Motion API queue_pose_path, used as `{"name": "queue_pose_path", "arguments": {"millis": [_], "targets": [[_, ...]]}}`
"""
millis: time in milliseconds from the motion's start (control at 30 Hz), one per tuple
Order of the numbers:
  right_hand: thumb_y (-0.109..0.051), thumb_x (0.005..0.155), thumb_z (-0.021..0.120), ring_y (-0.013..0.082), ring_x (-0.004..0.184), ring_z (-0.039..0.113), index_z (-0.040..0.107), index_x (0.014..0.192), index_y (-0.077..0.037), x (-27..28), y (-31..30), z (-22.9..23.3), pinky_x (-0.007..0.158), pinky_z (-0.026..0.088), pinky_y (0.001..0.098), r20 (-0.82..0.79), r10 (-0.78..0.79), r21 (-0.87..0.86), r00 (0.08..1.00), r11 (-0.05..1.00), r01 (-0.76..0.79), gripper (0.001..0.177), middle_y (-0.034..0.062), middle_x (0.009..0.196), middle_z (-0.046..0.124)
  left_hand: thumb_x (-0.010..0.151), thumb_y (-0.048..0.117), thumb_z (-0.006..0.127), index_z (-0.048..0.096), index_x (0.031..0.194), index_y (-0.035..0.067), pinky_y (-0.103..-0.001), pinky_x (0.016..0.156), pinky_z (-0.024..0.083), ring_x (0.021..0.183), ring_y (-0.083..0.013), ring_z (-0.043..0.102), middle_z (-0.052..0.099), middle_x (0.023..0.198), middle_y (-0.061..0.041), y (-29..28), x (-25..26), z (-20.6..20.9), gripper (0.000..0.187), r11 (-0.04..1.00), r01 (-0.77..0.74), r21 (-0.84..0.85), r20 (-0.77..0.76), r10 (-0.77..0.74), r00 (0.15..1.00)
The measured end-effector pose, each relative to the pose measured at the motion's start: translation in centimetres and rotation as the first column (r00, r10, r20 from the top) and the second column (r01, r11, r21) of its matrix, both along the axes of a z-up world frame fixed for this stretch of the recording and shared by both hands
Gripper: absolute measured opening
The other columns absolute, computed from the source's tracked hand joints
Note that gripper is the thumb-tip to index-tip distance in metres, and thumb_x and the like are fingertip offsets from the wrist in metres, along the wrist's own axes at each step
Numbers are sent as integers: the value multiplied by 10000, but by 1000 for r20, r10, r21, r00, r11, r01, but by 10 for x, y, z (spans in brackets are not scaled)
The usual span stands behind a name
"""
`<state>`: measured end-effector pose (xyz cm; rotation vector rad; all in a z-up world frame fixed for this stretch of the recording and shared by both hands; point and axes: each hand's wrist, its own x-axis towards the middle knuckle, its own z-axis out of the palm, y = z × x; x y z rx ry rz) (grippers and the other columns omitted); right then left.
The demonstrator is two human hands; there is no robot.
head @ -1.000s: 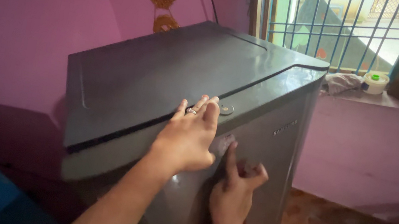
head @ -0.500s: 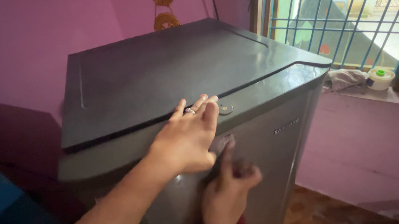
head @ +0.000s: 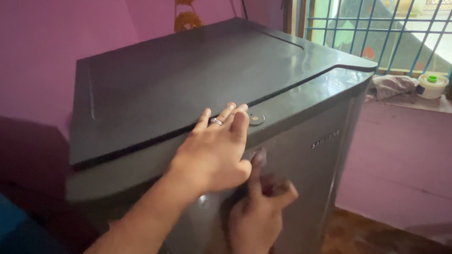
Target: The person wipes the exterior of a silver Samsung refrigerator with a red cloth. They clean the front door, the top surface, and the side panel in a room with pink walls and a window.
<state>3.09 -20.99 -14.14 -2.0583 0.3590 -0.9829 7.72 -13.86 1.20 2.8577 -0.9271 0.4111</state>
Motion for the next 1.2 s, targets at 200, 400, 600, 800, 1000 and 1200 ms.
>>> {"name": "queue_pose_path", "arguments": {"millis": [200,400,600,800,1000,1200], "targets": [[22,757,588,368,1081,597,540,1486,-305,-4,7,2,831,558,444,26,0,2,1000,1000,0,801,205,1237,457,767,197,672,386,1268,-12,-570,1192,194,1477,-366,314,382,1548,-246,1,-3,-1,614,1000,22,21,66,-23,998],[-19,800,616,353,1094,604,533,1485,-315,5,-5,10,816,554,432,55,-20,-45,998,999,22,751,184,1236,482,737,155,702,402,1245,13,-576,1180,227,1465,-365,341,405,1538,-235,0,-6,1,607,999,19,47,94,-24,995],[-9,726,632,344,1043,602,572,1448,-305,-6,8,-2,849,555,426,75,0,-36,997,999,3,783,185,1175,471,745,177,757,399,1241,10,-579,1172,247,1457,-361,354,410,1535,-230,0,-6,-2,634,999,27,39,96,-30,995],[15,776,608,344,1068,607,571,1470,-268,10,-6,11,846,552,444,140,-51,-35,989,998,56,750,172,1191,474,678,182,793,392,1248,19,-563,1165,241,1456,-344,337,389,1557,-218,0,-7,1,716,996,-1,94,78,-7,997],[8,765,617,327,991,620,605,1423,-325,-5,7,2,782,563,441,20,-33,-12,999,999,33,738,174,1165,474,755,264,807,383,1256,-7,-569,1169,250,1458,-345,347,399,1538,-227,-1,-8,2,711,998,23,56,102,-28,994],[10,792,603,365,1030,625,558,1474,-310,2,2,2,801,568,460,81,-24,-3,996,1000,24,754,175,1192,489,687,184,788,365,1314,2,-547,1169,239,1474,-293,307,382,1573,-205,-2,-11,4,779,994,-7,112,69,0,998]]}}
